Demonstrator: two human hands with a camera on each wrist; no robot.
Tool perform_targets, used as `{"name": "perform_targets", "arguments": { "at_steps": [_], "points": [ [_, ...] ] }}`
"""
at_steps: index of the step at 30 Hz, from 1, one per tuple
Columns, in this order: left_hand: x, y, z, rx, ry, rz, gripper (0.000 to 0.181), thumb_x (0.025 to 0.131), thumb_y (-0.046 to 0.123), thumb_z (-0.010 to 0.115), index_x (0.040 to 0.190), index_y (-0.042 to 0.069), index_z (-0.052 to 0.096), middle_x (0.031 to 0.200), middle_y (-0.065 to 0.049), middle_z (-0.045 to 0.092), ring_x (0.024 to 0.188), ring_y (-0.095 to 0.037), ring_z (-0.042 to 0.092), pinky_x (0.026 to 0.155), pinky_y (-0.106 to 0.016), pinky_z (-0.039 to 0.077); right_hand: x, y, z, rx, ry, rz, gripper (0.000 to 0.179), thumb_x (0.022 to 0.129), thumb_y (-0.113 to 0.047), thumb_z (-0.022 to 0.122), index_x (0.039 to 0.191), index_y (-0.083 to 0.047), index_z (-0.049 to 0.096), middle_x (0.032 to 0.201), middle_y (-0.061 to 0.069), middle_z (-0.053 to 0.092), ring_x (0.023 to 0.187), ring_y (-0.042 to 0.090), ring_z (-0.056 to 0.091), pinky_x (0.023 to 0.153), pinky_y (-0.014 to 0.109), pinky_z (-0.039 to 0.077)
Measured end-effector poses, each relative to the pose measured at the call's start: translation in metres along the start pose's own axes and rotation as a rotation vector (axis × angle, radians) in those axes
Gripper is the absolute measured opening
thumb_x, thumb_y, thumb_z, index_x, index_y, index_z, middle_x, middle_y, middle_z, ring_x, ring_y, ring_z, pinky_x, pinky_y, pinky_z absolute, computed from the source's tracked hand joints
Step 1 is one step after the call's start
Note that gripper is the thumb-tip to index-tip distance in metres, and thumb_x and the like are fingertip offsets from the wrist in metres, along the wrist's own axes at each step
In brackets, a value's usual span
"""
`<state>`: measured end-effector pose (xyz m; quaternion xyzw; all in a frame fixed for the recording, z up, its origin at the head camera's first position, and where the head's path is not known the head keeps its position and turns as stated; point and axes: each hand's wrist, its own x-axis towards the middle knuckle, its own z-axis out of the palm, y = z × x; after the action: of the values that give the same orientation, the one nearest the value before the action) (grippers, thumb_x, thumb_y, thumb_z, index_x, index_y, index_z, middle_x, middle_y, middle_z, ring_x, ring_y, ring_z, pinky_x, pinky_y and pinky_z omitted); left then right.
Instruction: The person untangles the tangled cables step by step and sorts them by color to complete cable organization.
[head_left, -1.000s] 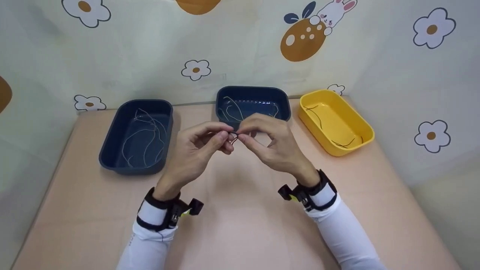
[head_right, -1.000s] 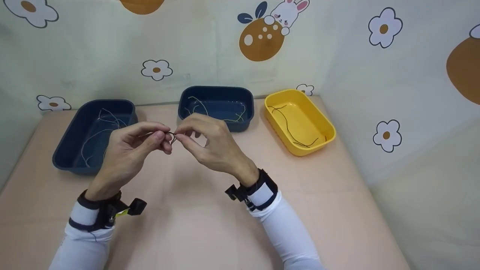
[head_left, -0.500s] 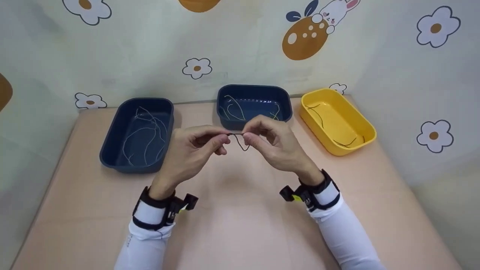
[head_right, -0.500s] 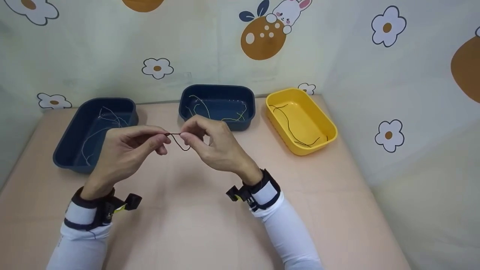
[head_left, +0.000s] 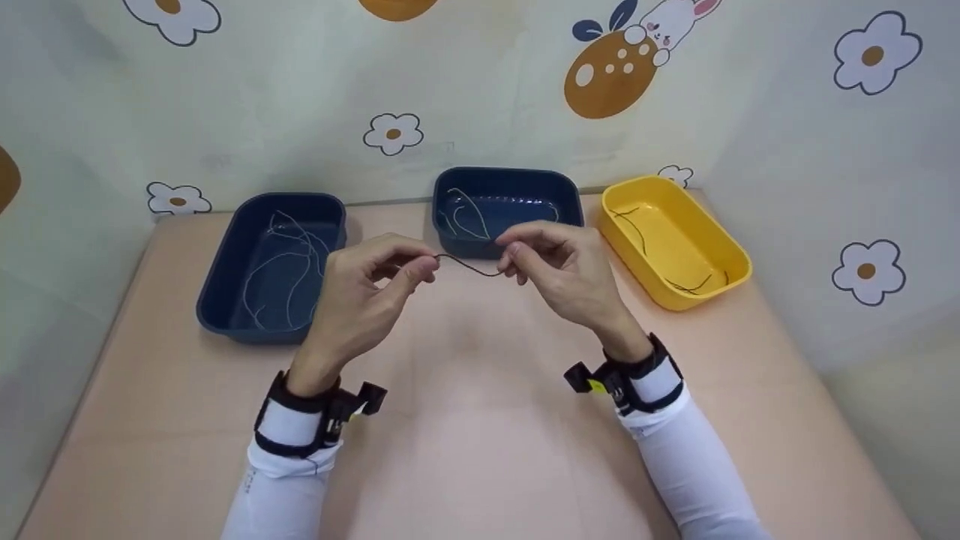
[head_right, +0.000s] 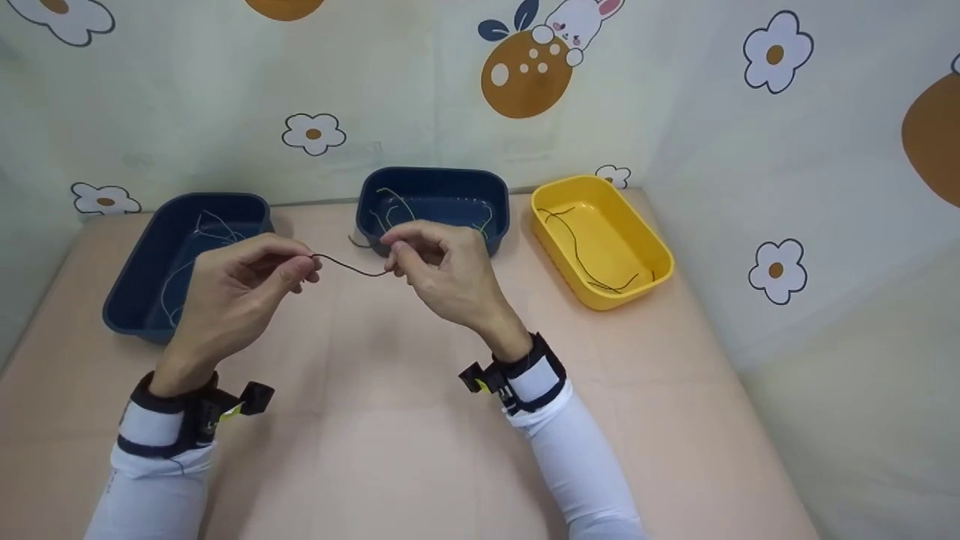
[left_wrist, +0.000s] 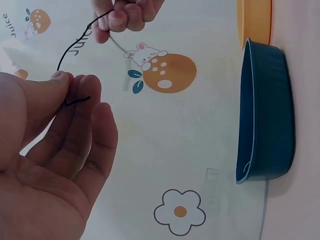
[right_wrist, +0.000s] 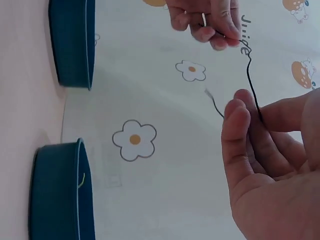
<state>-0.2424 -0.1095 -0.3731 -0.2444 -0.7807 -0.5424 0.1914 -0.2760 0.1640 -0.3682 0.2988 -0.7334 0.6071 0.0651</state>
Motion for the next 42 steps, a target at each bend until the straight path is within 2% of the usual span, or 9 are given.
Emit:
{"name": "perform_targets", "arguments": {
  "at_steps": [6,10,14,20,25,29,33,37,42],
  "points": [
    [-0.001,-0.003,-0.012,0.006,0.09,0.0,0.006,0.103,0.002,0.081,0.107,0.0,0.084,0.096,-0.011,0.082,0.08,-0.007,0.071,0.074,-0.016,0.059,0.001,0.001,-0.004,-0.061,-0.055,0.067,0.014,0.107,0.0,0.074,0.118,0.005,0.08,0.109,0.02,0.085,0.09,0.014,0.081,0.08,0.025,0.069],
    [-0.002,-0.006,-0.018,0.014,0.133,0.001,0.006,0.102,0.001,0.082,0.106,0.001,0.086,0.099,-0.012,0.08,0.082,-0.008,0.068,0.074,-0.015,0.058,0.001,0.002,-0.004,-0.228,-0.038,0.016,0.01,0.105,-0.005,0.08,0.112,0.001,0.083,0.1,0.013,0.086,0.084,0.012,0.077,0.079,0.02,0.067],
    [-0.004,-0.009,-0.022,0.072,0.14,0.023,0.005,0.1,0.002,0.085,0.102,0.004,0.089,0.093,-0.01,0.078,0.079,-0.006,0.065,0.072,-0.013,0.054,0.001,0.005,-0.006,-0.389,0.018,-0.093,0.008,0.104,-0.011,0.083,0.104,-0.004,0.086,0.09,0.01,0.077,0.076,0.012,0.065,0.07,0.015,0.054],
    [-0.004,-0.011,-0.023,0.161,0.099,0.059,0.006,0.095,0.002,0.089,0.093,0.008,0.09,0.085,-0.005,0.076,0.073,-0.007,0.058,0.066,-0.014,0.045,0.003,0.01,-0.012,-0.434,0.037,-0.18,0.008,0.102,-0.009,0.084,0.099,-0.002,0.084,0.102,0.012,0.073,0.077,0.014,0.061,0.068,0.016,0.05],
    [-0.005,-0.012,-0.021,0.202,0.076,0.057,0.006,0.096,0.002,0.089,0.091,0.007,0.089,0.083,-0.004,0.073,0.071,-0.009,0.055,0.064,-0.015,0.041,0.003,0.015,-0.016,-0.514,-0.017,-0.156,0.007,0.106,-0.009,0.08,0.101,-0.003,0.08,0.094,0.01,0.081,0.075,0.015,0.062,0.067,0.018,0.048],
    [-0.004,-0.012,-0.019,0.203,0.109,0.044,0.004,0.1,0.004,0.085,0.096,0.004,0.086,0.089,-0.008,0.073,0.076,-0.009,0.057,0.068,-0.016,0.045,0.001,0.015,-0.016,-0.54,-0.076,-0.098,0.008,0.108,-0.012,0.077,0.103,-0.006,0.08,0.087,0.007,0.077,0.074,0.013,0.061,0.065,0.021,0.048],
    [-0.002,-0.01,-0.016,0.109,0.166,0.002,0.007,0.105,0.005,0.08,0.105,-0.002,0.08,0.1,-0.01,0.074,0.085,-0.009,0.063,0.077,-0.015,0.055,0.0,0.013,-0.013,-0.479,-0.167,-0.069,0.009,0.11,-0.011,0.074,0.105,-0.005,0.079,0.083,0.008,0.073,0.071,0.011,0.059,0.062,0.02,0.047],
    [0.0,-0.006,-0.015,-0.094,0.201,-0.037,0.008,0.107,0.002,0.075,0.11,-0.006,0.074,0.106,-0.007,0.076,0.09,-0.012,0.073,0.08,-0.02,0.063,0.0,0.012,-0.01,-0.368,-0.235,-0.055,0.01,0.111,-0.008,0.072,0.109,-0.001,0.079,0.085,0.012,0.073,0.069,0.015,0.062,0.062,0.018,0.049],
    [0.001,-0.001,-0.016,-0.321,0.22,-0.068,0.005,0.111,0.002,0.069,0.114,-0.002,0.069,0.117,-0.012,0.085,0.106,-0.023,0.085,0.091,-0.033,0.07,-0.001,0.011,-0.01,-0.303,-0.255,-0.059,0.011,0.11,-0.004,0.073,0.117,-0.001,0.081,0.097,0.012,0.08,0.074,0.023,0.068,0.068,0.017,0.054]
  ]
}}
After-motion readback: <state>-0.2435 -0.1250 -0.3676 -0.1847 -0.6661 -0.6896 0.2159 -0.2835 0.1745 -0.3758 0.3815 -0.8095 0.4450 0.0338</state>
